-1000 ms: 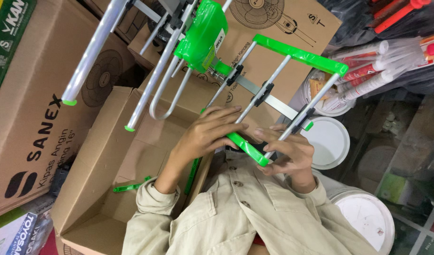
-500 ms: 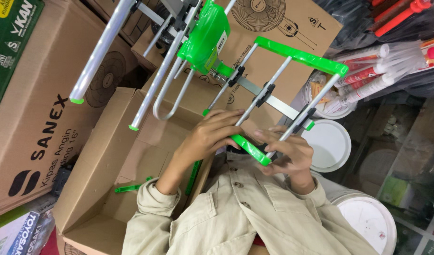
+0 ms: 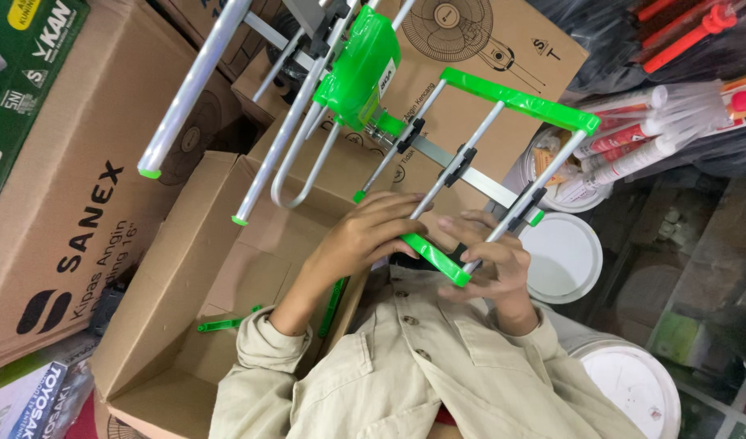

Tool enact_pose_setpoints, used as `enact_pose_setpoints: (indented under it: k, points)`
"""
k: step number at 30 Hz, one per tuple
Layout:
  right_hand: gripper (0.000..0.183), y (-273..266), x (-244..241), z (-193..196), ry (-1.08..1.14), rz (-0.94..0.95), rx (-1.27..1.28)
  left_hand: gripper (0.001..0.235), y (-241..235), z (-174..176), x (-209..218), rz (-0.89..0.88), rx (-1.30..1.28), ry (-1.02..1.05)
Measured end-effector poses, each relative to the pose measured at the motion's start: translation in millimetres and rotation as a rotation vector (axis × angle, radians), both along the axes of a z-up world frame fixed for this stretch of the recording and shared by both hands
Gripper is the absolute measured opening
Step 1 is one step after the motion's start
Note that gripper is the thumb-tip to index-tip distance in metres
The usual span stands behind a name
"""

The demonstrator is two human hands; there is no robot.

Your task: The person assembles a digital TV antenna by attaching green plastic elements and metal directors to the central boom, then secures a roll of coaxial cable to the assembly.

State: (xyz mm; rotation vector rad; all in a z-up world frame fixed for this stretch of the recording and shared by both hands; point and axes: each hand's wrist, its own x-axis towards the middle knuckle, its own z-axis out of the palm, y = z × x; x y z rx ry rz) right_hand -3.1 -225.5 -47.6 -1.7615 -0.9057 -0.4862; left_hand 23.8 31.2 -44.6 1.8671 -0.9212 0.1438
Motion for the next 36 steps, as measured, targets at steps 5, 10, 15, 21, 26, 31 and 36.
enact_pose_setpoints:
  k: [5,10,15,21,26,31,36]
  points:
    - [0.05,1.9,1.4,-11.2,-0.021,-0.024,0.029,0.037,-1.7,2.6,0.6,-0.023,-0.022,-0.017]
    - [0.045,2.4,0.1,-14.8,-0.056,-0.05,0.021,0.037,-2.4,2.6,0.3,-0.02,-0.026,-0.005]
    - [0.043,1.3,2.1,-12.4,-0.075,-0.058,0.017,0.037,-4.0,10.8,1.1,-0.027,-0.018,0.006]
    - [0.046,1.5,-0.3,-12.4,-0.068,-0.056,0.021,0.04,19.7,33.3,-4.3,0.17,0.028,-0.49]
    - [0.047,-6.9,2.9,-15.6,0.005,-0.076,0.113,0.054,86.1,45.7,-29.5,0.51,-0.169,-0.635]
    - [0.048,-9.5,0.2,-22.2,0.033,-0.119,0.134,0.038,119.6,38.8,-24.8,0.948,-0.44,-0.196]
    - [0.055,-14.5,7.6,-33.0,-0.004,-0.185,0.192,0.039,126.9,50.9,49.7,0.669,-0.167,0.101]
